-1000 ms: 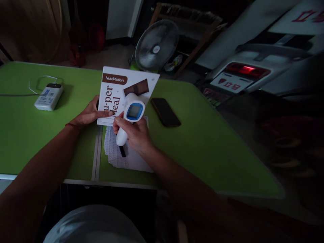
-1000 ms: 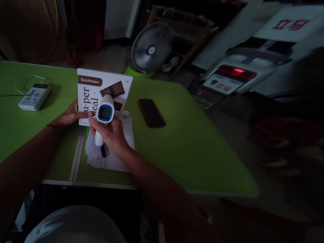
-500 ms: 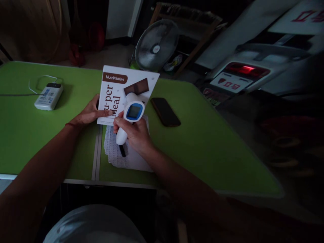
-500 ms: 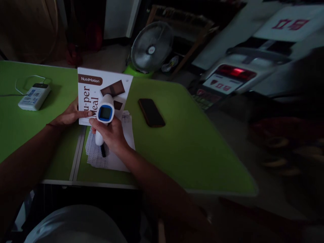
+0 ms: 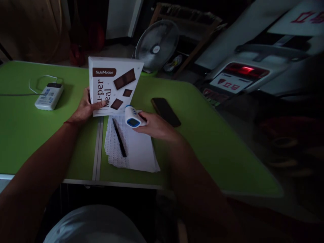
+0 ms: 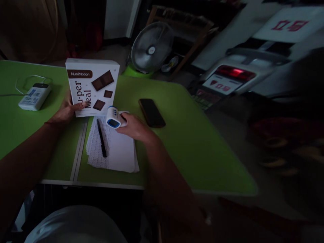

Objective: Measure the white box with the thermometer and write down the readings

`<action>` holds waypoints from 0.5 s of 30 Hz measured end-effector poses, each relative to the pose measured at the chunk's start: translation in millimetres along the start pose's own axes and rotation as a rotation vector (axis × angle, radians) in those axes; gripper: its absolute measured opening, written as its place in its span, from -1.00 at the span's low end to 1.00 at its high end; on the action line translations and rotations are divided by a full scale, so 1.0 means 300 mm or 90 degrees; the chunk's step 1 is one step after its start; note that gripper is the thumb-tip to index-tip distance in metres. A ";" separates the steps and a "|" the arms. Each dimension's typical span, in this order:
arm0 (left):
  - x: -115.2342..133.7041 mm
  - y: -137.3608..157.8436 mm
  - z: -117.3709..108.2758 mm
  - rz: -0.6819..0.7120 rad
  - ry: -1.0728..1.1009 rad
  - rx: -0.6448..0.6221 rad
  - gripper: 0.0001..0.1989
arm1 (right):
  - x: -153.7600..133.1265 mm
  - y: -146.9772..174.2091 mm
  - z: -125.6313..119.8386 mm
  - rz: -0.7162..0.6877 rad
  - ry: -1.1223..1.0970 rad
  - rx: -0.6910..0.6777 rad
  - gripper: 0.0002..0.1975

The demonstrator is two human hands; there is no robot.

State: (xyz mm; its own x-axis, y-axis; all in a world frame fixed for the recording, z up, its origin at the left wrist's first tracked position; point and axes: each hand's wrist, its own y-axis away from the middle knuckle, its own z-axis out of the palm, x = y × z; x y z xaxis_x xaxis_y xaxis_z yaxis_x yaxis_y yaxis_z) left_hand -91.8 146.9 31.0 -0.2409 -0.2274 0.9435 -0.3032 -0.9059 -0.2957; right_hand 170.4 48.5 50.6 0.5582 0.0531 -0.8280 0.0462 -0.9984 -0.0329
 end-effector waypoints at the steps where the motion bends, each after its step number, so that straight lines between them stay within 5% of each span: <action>1: -0.002 -0.003 -0.006 0.007 -0.002 0.005 -0.22 | 0.022 -0.009 -0.014 0.018 0.035 0.002 -0.73; 6: -0.007 -0.017 -0.028 0.030 -0.037 -0.037 -0.22 | 0.082 -0.034 -0.033 0.042 0.165 0.040 -0.68; 10: -0.026 -0.033 -0.043 0.067 -0.121 -0.063 -0.26 | 0.067 -0.019 -0.039 0.057 0.331 -0.009 -0.59; 15: -0.073 -0.060 -0.059 0.147 -0.313 -0.084 -0.20 | 0.055 -0.005 -0.002 -0.136 0.384 0.070 -0.53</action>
State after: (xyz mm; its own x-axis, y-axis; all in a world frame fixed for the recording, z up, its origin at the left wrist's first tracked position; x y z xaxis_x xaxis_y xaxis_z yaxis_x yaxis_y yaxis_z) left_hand -97.4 174.4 13.1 0.1333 -0.5832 0.8013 -0.4136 -0.7675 -0.4898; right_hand 180.1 51.0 37.3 0.9144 0.2216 -0.3387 0.1414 -0.9590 -0.2456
